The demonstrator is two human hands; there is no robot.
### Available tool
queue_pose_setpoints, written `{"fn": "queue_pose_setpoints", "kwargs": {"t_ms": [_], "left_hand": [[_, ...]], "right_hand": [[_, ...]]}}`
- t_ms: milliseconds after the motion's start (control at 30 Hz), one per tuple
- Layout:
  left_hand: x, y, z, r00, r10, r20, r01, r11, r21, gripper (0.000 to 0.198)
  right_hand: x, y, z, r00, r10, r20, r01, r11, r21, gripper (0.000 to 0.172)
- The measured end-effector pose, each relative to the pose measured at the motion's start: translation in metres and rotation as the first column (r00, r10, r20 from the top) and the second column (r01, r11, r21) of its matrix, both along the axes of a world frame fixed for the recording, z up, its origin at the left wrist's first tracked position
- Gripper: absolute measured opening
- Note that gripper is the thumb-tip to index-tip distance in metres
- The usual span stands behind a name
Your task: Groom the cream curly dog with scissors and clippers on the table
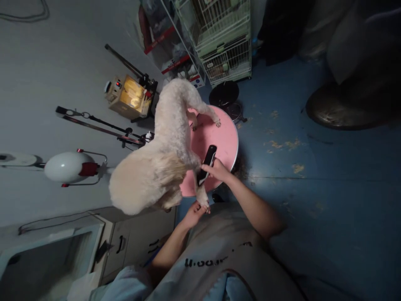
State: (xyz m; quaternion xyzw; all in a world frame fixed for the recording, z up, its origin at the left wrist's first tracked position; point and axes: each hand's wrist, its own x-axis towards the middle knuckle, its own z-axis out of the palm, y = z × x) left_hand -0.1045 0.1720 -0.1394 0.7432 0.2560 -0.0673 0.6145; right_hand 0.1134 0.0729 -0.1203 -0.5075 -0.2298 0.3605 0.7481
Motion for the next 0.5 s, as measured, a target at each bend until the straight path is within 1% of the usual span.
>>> {"fn": "queue_pose_setpoints", "kwargs": {"t_ms": [33,100,133,167,200,233,267,300,333,367,433,467,500], "left_hand": [[-0.003,0.001,0.003,1.0,0.0,-0.016,0.0,1.0,-0.023,0.051],[-0.006,0.003,0.01,0.999,0.012,-0.051,-0.013,1.0,-0.025,0.051],[-0.007,0.003,0.013,0.998,0.017,-0.063,-0.018,1.0,-0.015,0.051],[-0.007,0.003,0.017,0.997,0.01,-0.072,-0.011,1.0,-0.017,0.051],[-0.007,0.003,0.02,0.997,-0.005,-0.077,0.003,0.999,-0.033,0.052],[-0.006,0.003,0.023,0.997,-0.022,-0.079,0.017,0.998,-0.062,0.052],[-0.005,0.003,0.025,0.996,-0.038,-0.08,0.03,0.995,-0.099,0.053],[-0.004,0.004,0.027,0.996,-0.049,-0.079,0.038,0.991,-0.132,0.054],[-0.004,0.005,0.027,0.996,-0.053,-0.078,0.04,0.988,-0.151,0.053],[-0.004,0.006,0.027,0.996,-0.053,-0.075,0.041,0.987,-0.156,0.053],[-0.007,0.01,0.023,0.997,-0.041,-0.059,0.033,0.992,-0.118,0.049],[-0.009,0.012,0.02,0.998,-0.041,-0.055,0.036,0.996,-0.085,0.047],[-0.011,0.013,0.017,0.997,-0.048,-0.055,0.045,0.998,-0.05,0.045]], "right_hand": [[-0.004,0.0,-0.004,0.996,0.087,-0.001,-0.087,0.996,0.013,0.023],[-0.014,-0.002,-0.013,0.968,0.25,-0.026,-0.25,0.968,0.023,0.023],[-0.017,-0.003,-0.017,0.957,0.283,-0.062,-0.281,0.959,0.033,0.024],[-0.018,-0.003,-0.02,0.958,0.264,-0.109,-0.26,0.964,0.047,0.025],[-0.017,-0.001,-0.023,0.967,0.201,-0.158,-0.193,0.979,0.063,0.025],[-0.014,0.001,-0.024,0.972,0.113,-0.204,-0.1,0.992,0.074,0.025],[-0.011,0.005,-0.025,0.971,0.037,-0.236,-0.02,0.997,0.078,0.025],[-0.008,0.009,-0.026,0.969,0.013,-0.247,0.006,0.997,0.077,0.026],[-0.006,0.011,-0.027,0.969,0.049,-0.242,-0.033,0.997,0.071,0.027],[-0.007,0.013,-0.028,0.965,0.125,-0.23,-0.115,0.992,0.056,0.029],[-0.012,0.01,-0.032,0.944,0.247,-0.217,-0.251,0.968,0.006,0.031],[-0.016,0.007,-0.035,0.942,0.26,-0.212,-0.271,0.962,-0.024,0.029],[-0.022,0.003,-0.038,0.952,0.232,-0.198,-0.248,0.967,-0.056,0.024]]}}
